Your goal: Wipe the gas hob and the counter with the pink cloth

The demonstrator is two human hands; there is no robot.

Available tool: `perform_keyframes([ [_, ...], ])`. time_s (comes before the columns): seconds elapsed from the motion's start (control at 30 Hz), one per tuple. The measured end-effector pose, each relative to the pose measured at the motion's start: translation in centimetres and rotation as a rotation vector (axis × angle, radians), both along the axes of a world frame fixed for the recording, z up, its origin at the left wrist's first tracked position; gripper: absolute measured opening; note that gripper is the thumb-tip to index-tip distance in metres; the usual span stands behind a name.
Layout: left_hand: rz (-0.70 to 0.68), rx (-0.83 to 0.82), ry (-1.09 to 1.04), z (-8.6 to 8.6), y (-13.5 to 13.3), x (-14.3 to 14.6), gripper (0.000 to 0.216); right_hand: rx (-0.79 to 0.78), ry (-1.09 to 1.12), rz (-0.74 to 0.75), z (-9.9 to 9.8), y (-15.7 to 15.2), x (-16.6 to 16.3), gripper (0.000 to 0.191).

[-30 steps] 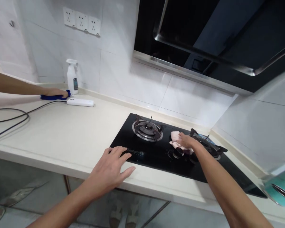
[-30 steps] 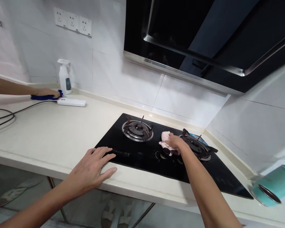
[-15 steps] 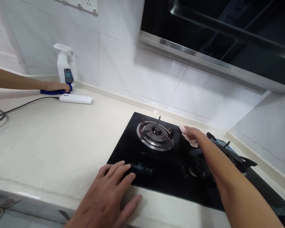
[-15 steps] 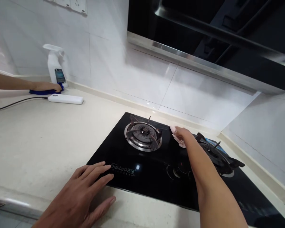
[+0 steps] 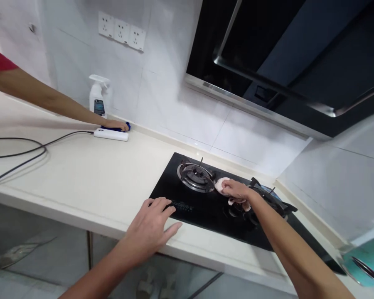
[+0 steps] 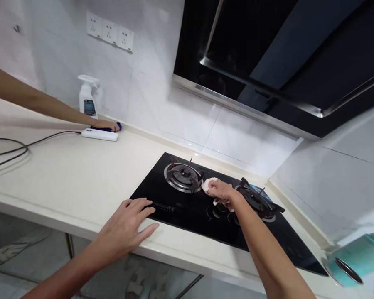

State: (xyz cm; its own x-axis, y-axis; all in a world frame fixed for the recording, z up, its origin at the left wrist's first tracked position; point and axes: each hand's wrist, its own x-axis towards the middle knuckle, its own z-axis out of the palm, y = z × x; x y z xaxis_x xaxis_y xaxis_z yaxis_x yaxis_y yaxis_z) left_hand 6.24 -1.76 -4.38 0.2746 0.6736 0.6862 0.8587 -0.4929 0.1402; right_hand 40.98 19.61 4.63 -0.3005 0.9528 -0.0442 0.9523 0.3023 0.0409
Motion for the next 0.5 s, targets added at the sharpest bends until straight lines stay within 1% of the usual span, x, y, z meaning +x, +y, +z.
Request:
perform_keyframes([
  [0.1, -0.003, -0.022, -0.022, 0.0, 0.0, 0.0, 0.031, -0.024, -0.079, 0.055, 0.2, -1.5, -2.0, 0.02],
  [0.23, 0.0, -0.064, -0.064, 0.0, 0.1, 0.1, 0.032, 0.012, -0.133, 0.13, -0.1, -4.2, -3.9, 0.019],
  [0.4, 0.011, -0.092, -0.098, 0.0, 0.4, 0.0, 0.039, 0.131, -0.092, 0.246, -1.2, -8.1, -5.5, 0.012],
  [0.5, 0.027, -0.077, -0.144, 0.1, 0.7, -0.2, 0.042, 0.201, -0.031, 0.318, -2.0, -10.2, -7.0, 0.007],
])
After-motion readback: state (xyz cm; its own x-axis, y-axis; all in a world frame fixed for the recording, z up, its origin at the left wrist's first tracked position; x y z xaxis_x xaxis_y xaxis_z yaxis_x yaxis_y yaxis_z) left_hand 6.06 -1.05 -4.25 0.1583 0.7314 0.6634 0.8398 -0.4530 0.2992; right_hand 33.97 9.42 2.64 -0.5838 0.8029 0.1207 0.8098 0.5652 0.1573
